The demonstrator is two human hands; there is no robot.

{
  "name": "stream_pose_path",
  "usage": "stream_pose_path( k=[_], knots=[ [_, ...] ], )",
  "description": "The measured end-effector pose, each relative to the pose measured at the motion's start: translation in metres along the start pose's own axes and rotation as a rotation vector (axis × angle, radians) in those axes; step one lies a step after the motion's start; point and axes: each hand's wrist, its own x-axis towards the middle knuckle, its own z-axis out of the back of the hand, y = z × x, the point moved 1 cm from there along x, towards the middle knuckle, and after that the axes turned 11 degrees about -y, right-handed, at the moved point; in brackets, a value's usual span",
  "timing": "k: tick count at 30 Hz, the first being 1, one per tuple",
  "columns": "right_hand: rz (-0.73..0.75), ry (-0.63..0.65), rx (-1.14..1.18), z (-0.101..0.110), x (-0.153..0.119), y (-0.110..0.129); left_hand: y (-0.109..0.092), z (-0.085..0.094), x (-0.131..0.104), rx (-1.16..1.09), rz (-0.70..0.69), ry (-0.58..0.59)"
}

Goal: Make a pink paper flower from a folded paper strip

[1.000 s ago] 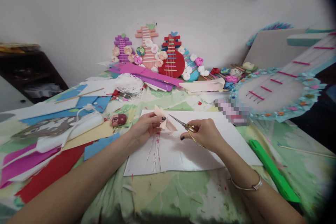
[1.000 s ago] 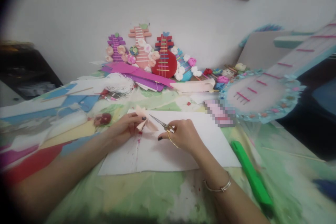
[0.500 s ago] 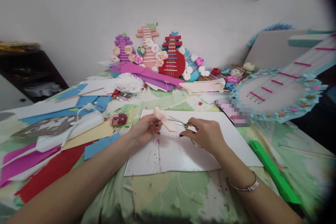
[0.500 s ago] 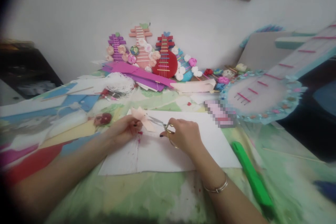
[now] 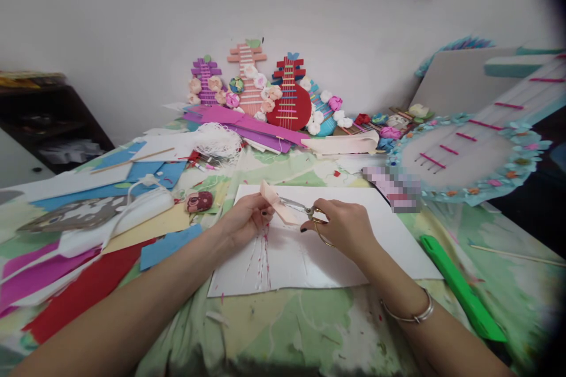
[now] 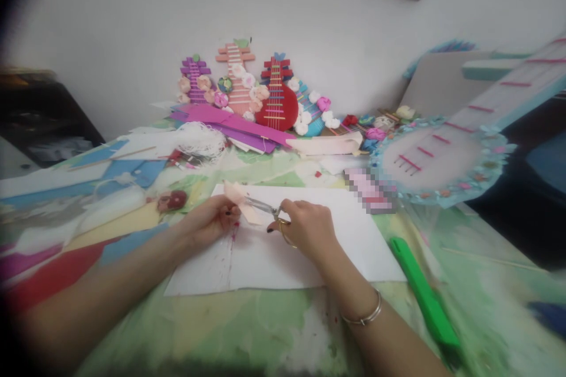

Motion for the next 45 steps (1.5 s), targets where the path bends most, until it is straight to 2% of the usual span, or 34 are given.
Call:
stream_pose_path(
  k=[11, 15, 18, 21, 26, 31, 34, 36, 39, 41, 42, 43, 45],
  knots=[
    [-0.052, 0.037, 0.041, 0.001, 0.002, -0.001, 0.0, -0.001, 0.0, -0.006, 0.01, -0.028],
    [-0.121, 0.022, 0.085, 0.001, 0.001, -0.004, 0.0, 0.002, 0.001, 0.033, -0.018, -0.005],
    [-0.215, 0.03, 0.163, 0.001, 0.001, -0.006, 0.0, 0.005, 0.001, 0.124, -0.065, 0.069],
    [-0.223, 0.081, 0.245, 0.003, 0.002, -0.003, 0.0, 0.004, -0.001, 0.218, -0.153, 0.139],
    [-0.281, 0.156, 0.324, 0.0, 0.002, -0.001, -0.004, 0.002, -0.004, 0.324, -0.3, 0.126],
    [-0.433, 0.199, 0.254, -0.013, 0.001, -0.015, -0.006, 0.0, -0.01, 0.309, -0.392, 0.165],
    [-0.433, 0.242, 0.144, -0.019, -0.001, -0.021, -0.005, -0.003, -0.015, 0.338, -0.408, 0.169],
    [-0.373, 0.208, 0.046, -0.019, -0.001, -0.022, -0.004, -0.004, -0.019, 0.391, -0.408, 0.151],
    [-0.256, 0.008, 0.021, -0.01, 0.001, -0.015, -0.001, -0.007, -0.023, 0.481, -0.444, 0.146],
    [-0.168, -0.155, 0.149, -0.002, 0.001, -0.006, 0.001, -0.008, -0.025, 0.508, -0.473, 0.166],
    [-0.128, -0.188, 0.252, 0.002, 0.001, 0.0, 0.002, -0.009, -0.025, 0.525, -0.483, 0.17],
    [-0.106, -0.21, 0.353, 0.004, 0.0, 0.005, 0.003, -0.009, -0.026, 0.547, -0.5, 0.166],
    [-0.069, -0.17, 0.47, 0.005, -0.002, 0.015, 0.005, -0.01, -0.026, 0.606, -0.552, 0.144]
  ],
)
